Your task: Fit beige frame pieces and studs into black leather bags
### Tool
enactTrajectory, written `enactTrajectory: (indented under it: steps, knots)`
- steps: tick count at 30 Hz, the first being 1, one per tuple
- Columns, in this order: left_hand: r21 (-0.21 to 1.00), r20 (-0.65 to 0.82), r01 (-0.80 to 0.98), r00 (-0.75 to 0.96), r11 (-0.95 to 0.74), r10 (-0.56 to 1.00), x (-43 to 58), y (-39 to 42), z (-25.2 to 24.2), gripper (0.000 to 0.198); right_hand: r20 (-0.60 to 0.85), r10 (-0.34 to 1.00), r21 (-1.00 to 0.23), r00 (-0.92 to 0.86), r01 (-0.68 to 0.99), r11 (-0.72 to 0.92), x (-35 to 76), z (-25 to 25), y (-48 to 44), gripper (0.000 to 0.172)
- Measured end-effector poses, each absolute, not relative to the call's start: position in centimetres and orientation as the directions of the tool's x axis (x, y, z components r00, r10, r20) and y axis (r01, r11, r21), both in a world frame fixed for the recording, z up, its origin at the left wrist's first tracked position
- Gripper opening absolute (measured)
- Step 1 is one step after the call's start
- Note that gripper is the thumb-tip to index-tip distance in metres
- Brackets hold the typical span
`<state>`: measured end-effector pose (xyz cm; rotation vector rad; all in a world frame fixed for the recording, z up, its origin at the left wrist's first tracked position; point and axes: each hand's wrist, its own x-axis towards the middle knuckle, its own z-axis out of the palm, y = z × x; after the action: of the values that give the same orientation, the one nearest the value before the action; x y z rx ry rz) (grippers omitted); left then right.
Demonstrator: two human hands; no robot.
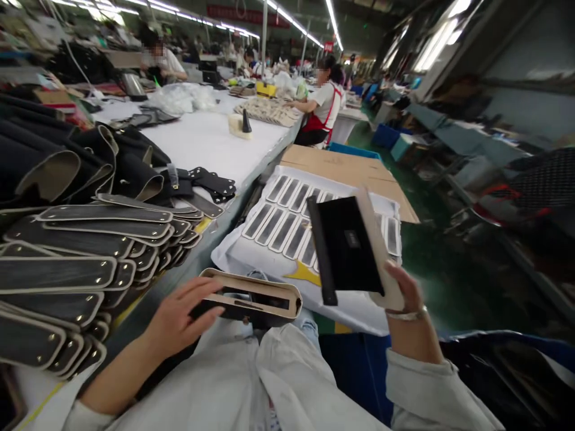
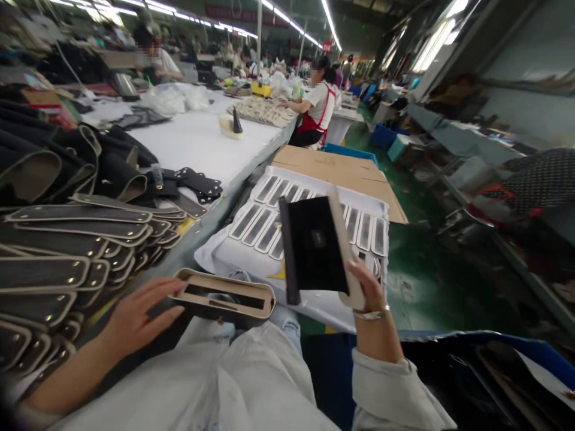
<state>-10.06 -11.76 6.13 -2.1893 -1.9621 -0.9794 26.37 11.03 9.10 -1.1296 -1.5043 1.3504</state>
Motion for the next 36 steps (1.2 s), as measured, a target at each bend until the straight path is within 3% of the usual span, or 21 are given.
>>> enactTrajectory:
  steps: [3,5,7,11,19,28,36]
  knots:
    - [0.316,0.383,0.879,0.227,-0.358,0.896,-7.8,-9.6,5.9,0.036,0.122,0.819,-0.992,-0.561,-0.045,0.117,19.0,11.1,9.0,0.066]
    - [0.296,0.288,0.886,0.274,-0.357,0.918,-7.0,-8.5,5.1,0.04,0.235,0.743,-0.963,-0.627,-0.044,0.267,14.8,11.0,8.0,0.084]
    - [0.224,0.2,0.909,0.31,-0.351,0.929,-6.9,-8.0,3.9,0.043,0.366,0.668,-0.875,-0.648,0.005,0.484,12.1,9.9,7.5,0.09]
    - [0.023,0.078,0.938,0.343,-0.345,0.936,-7.8,-8.7,1.5,0.015,0.475,0.536,-0.612,-0.698,0.175,0.771,10.3,6.7,6.8,0.09]
    - [-0.011,0.257,0.898,0.428,-0.44,0.867,-8.3,-10.8,0.3,0.023,0.516,0.525,-0.397,-0.677,0.354,0.847,10.7,3.6,7.2,0.09]
    - [0.012,0.197,0.88,0.464,-0.475,0.864,-8.4,-10.7,0.6,0.016,0.557,0.414,-0.267,-0.72,0.317,0.91,9.3,2.9,8.5,0.095]
    - [0.004,0.194,0.877,0.471,-0.481,0.86,-8.5,-10.5,0.3,0.02,0.644,0.23,0.016,-0.73,0.313,0.95,11.5,1.8,8.5,0.088]
